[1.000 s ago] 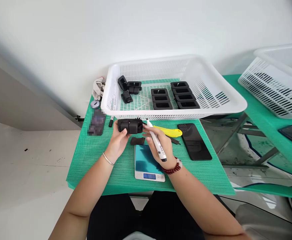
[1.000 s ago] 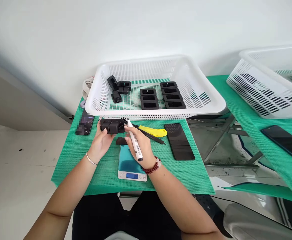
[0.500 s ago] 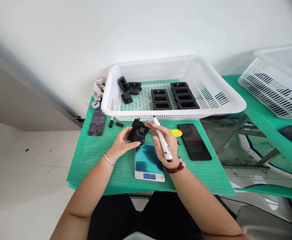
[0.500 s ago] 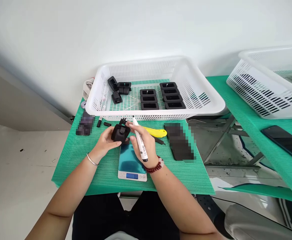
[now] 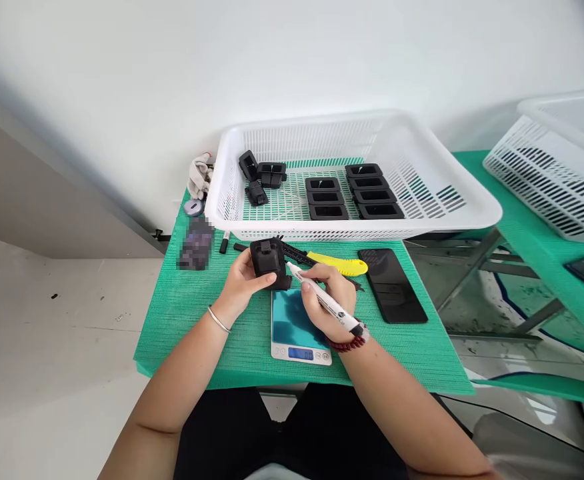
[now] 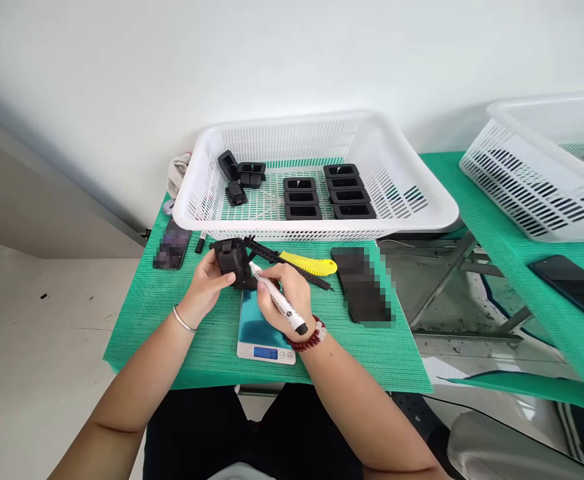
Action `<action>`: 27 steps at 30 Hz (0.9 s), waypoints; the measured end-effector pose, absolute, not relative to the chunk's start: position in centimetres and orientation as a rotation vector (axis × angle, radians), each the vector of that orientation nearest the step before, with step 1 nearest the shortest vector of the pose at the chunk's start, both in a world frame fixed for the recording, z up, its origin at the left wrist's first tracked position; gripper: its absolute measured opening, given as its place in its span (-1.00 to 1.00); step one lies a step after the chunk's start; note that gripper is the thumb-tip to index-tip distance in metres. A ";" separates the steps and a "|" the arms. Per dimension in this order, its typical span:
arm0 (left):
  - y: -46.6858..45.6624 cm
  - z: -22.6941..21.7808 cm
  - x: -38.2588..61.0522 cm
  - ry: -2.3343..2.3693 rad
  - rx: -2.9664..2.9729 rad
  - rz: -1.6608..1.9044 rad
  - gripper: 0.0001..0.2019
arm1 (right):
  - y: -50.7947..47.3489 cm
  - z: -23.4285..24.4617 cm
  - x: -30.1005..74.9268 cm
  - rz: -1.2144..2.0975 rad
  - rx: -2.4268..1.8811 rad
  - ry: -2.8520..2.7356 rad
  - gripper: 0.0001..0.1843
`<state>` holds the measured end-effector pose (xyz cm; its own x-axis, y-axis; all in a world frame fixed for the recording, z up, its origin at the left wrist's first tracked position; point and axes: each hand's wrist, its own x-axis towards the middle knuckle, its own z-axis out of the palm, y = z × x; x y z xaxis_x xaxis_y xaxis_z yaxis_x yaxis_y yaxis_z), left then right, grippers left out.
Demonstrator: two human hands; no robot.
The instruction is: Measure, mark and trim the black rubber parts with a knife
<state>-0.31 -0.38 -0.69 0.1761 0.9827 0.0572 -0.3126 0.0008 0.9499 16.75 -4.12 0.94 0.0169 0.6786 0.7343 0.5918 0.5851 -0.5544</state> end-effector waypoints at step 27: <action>-0.5 0.5 -0.6 0.839 0.949 1.271 -0.40 | -3.8 0.4 17.3 0.521 -1.066 -1.658 -0.69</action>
